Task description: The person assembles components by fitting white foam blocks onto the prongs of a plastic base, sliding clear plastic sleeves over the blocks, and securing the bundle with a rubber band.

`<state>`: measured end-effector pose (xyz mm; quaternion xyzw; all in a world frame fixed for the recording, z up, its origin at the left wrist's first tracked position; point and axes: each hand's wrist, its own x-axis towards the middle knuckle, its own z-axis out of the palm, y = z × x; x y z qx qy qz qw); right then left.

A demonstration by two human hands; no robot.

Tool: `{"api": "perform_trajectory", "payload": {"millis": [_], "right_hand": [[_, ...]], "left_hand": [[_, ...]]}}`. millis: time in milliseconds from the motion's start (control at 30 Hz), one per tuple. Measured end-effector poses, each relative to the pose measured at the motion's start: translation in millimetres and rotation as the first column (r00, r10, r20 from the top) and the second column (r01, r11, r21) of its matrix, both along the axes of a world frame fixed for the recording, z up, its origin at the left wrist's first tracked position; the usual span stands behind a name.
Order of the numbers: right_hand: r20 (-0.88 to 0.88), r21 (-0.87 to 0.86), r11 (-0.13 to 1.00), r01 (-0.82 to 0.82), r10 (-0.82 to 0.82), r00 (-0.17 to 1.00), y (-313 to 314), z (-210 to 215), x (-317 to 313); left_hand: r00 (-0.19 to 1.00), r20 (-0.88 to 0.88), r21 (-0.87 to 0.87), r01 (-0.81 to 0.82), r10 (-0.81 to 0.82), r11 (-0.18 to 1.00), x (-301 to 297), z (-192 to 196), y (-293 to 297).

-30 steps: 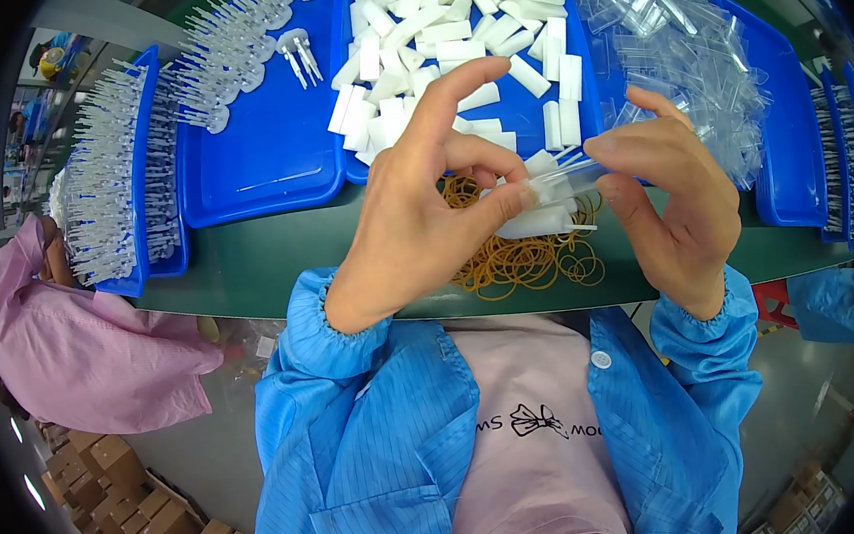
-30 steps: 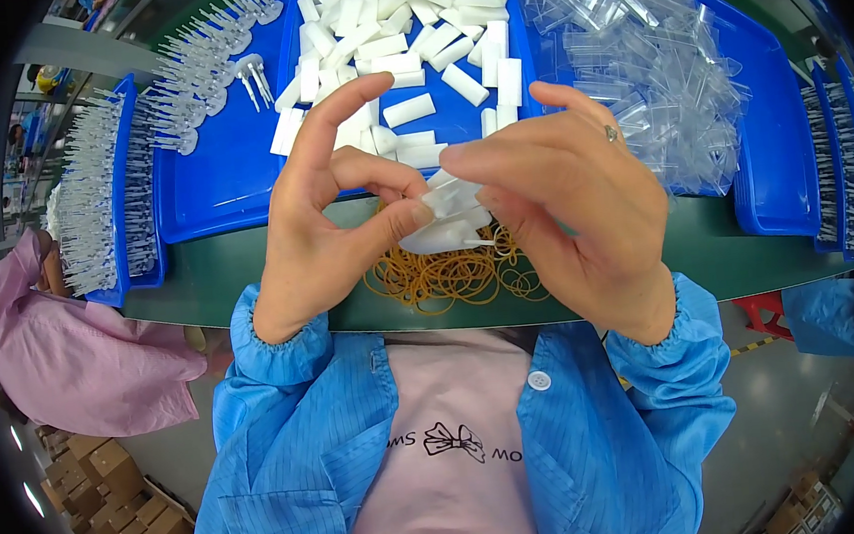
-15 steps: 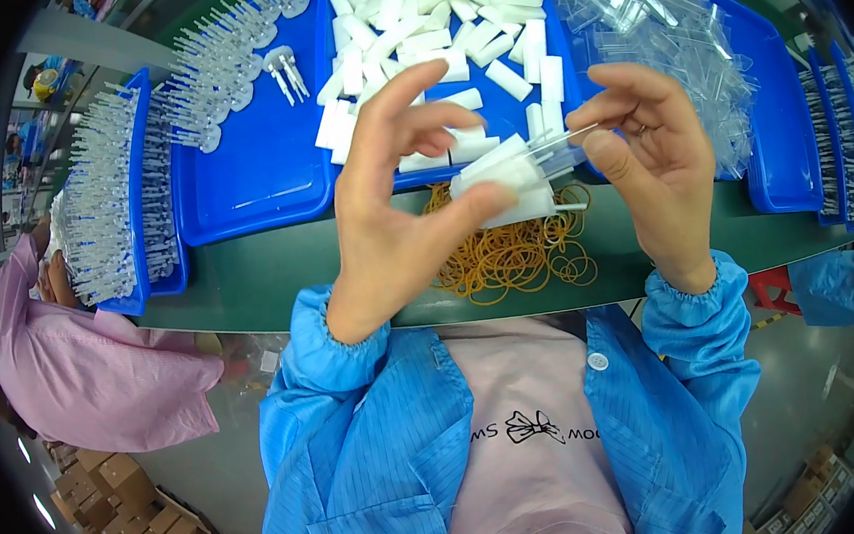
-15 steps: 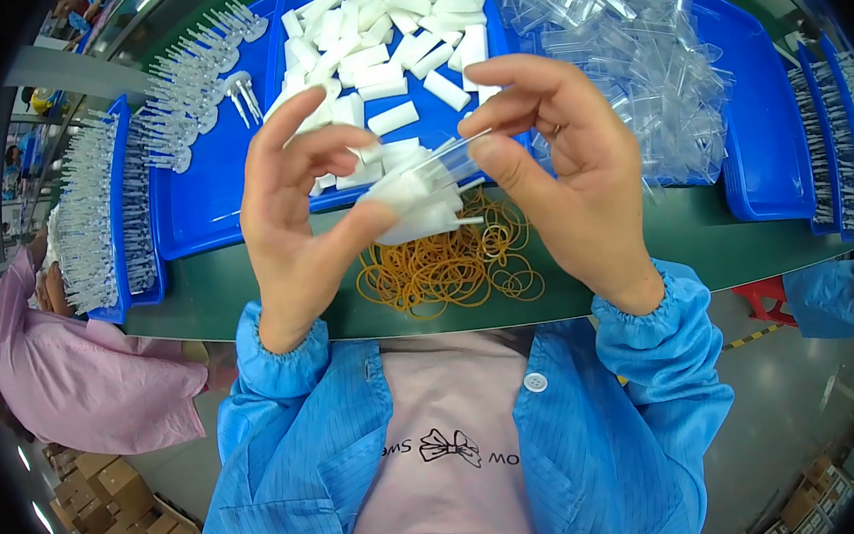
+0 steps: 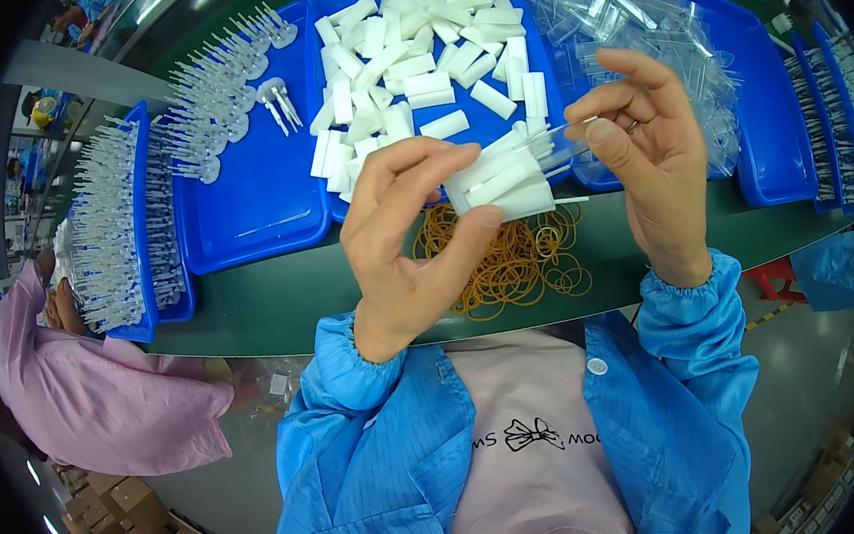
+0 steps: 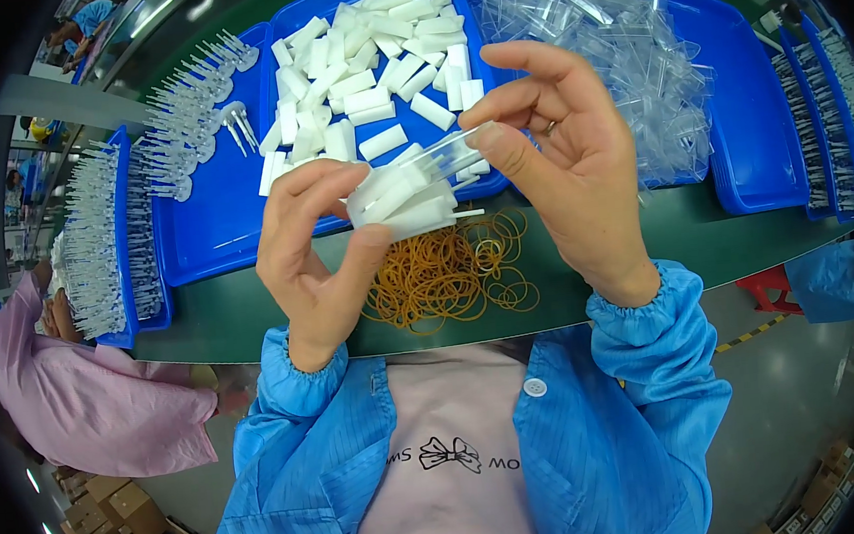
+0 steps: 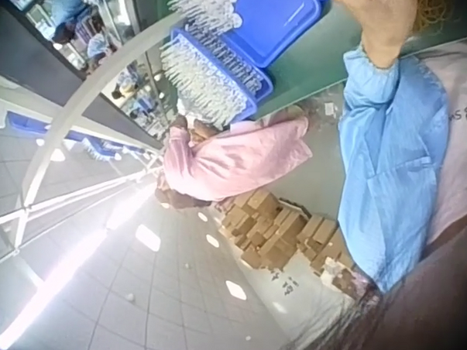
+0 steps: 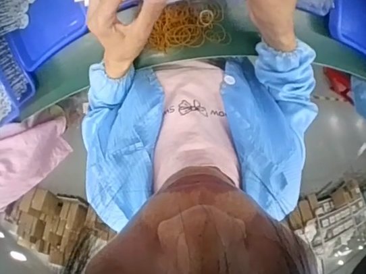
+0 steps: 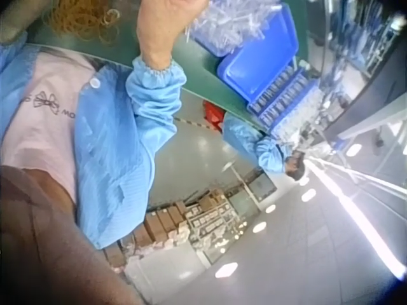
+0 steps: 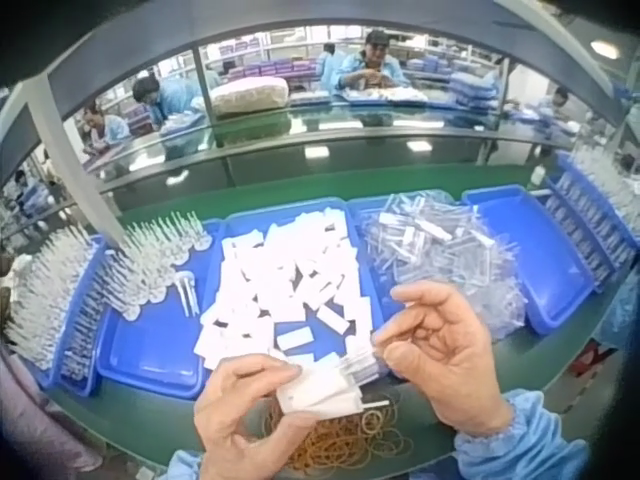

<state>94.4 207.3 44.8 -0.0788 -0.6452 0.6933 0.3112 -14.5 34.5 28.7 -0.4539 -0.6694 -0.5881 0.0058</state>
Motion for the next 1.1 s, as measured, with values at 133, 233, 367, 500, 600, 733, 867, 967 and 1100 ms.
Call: {"api": "perform_trajectory", "payload": {"millis": [133, 233, 367, 500, 600, 733, 867, 967, 1100], "right_hand": [[-0.001, -0.013, 1.000, -0.010, 0.010, 1.000, -0.2, -2.2, -3.9], [0.001, 0.025, 1.000, -0.012, 0.012, 1.000, -1.9, -4.5, -6.5], [-0.086, 0.271, 0.961, 0.043, -0.021, 0.996, -3.5, -4.5, -6.9], [-0.188, 0.519, 0.847, 0.118, -0.021, 0.982, 0.5, -0.9, -5.1], [-0.209, 0.541, 0.836, 0.094, 0.025, 0.978, 3.2, 0.9, -9.2], [-0.206, 0.595, 0.799, 0.089, 0.045, 0.978, 6.8, 10.0, -12.3], [-0.219, 0.712, 0.699, 0.058, 0.143, 0.965, 10.1, 17.0, -11.2], [-0.245, 0.755, 0.653, 0.062, 0.193, 0.950, 12.2, 19.8, -11.7], [-0.236, 0.778, 0.628, 0.011, 0.276, 0.932, 11.9, 25.3, -12.2]], "left_hand": [[0.998, -0.046, -0.151, -0.037, 0.031, 0.988, 0.2, 3.6, 4.2], [0.997, -0.048, -0.155, -0.071, 0.065, 0.985, -0.7, 4.1, 5.2], [0.979, -0.177, -0.118, -0.120, 0.098, 0.986, -1.5, 4.8, 5.3], [0.978, -0.185, -0.127, -0.126, 0.102, 0.984, 2.8, 7.9, 6.5], [0.982, -0.167, -0.141, -0.107, 0.083, 0.984, 3.3, 7.4, 6.2], [0.989, -0.127, -0.166, -0.093, 0.072, 0.982, 3.0, 9.9, 2.2], [0.998, -0.051, -0.187, -0.048, 0.039, 0.981, 2.5, 13.4, 1.0], [0.995, 0.095, -0.185, 0.044, -0.027, 0.982, 0.0, 11.4, -3.3], [0.899, 0.418, -0.120, 0.198, -0.131, 0.973, -4.4, 10.6, -10.2]]}}
